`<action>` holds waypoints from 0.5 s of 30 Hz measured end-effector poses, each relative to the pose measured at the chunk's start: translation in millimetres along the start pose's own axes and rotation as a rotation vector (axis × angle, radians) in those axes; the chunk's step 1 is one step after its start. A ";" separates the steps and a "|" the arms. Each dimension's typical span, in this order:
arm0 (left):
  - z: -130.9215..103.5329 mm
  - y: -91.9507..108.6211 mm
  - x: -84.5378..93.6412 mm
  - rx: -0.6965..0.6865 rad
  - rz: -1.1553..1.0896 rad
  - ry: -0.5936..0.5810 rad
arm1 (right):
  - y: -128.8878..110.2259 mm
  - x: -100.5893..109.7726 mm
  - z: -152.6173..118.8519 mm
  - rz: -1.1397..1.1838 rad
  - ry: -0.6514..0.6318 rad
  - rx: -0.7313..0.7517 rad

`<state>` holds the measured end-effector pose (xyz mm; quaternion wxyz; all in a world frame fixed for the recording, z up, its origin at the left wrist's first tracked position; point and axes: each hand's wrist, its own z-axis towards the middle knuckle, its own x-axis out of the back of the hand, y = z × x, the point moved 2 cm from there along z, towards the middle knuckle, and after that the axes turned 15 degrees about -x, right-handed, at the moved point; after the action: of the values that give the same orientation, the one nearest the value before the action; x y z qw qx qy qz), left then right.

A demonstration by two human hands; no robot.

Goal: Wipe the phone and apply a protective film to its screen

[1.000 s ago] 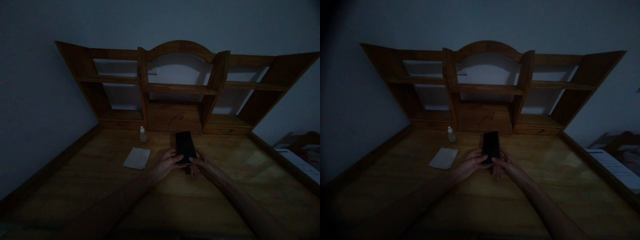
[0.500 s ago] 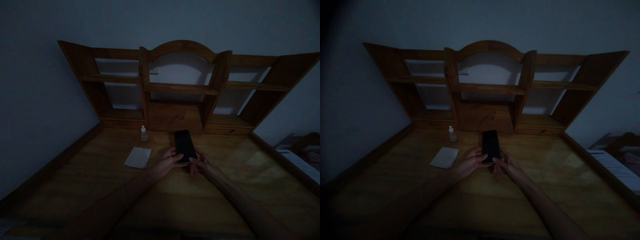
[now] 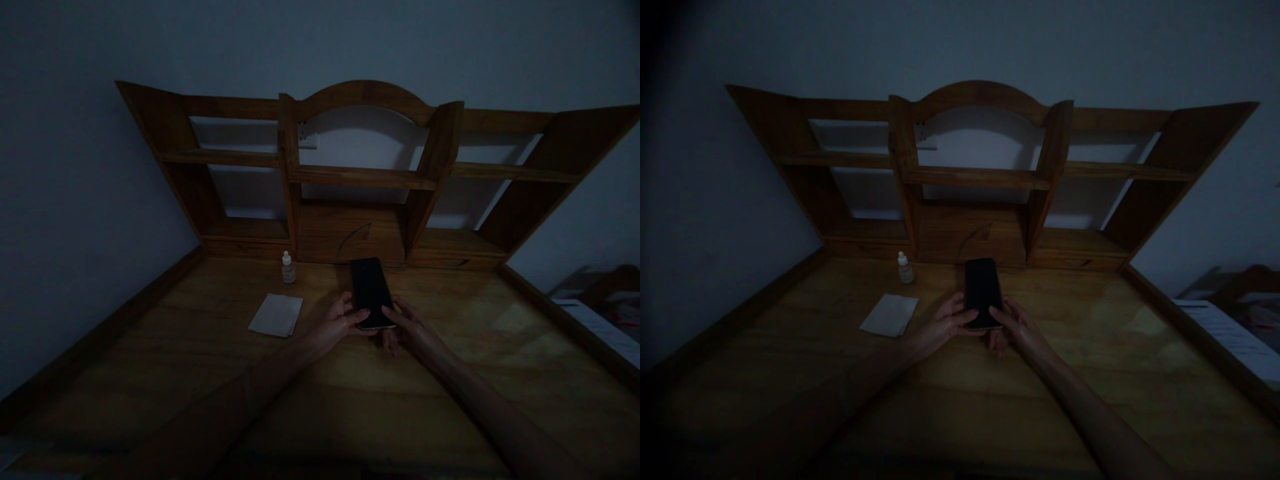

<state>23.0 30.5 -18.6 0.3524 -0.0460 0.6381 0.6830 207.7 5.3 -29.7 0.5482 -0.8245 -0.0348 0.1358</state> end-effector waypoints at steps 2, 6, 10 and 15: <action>0.1 -0.4 1.0 -0.015 0.031 -0.023 | 0.1 -0.3 0.3 -0.015 0.000 0.019; -0.3 0.5 1.9 -0.030 0.160 -0.060 | -1.1 -3.9 -1.5 -0.042 0.009 0.029; 1.4 4.6 -1.5 -0.068 0.190 -0.137 | -4.3 -7.0 -6.4 -0.100 0.044 0.069; 3.1 15.1 -4.7 -0.022 0.274 -0.021 | -5.3 -13.0 -14.2 -0.166 -0.028 0.048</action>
<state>19.6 32.3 -3.0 0.2619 0.0449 0.6271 0.7322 199.4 -8.0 -17.3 0.5766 -0.8034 -0.1074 0.1025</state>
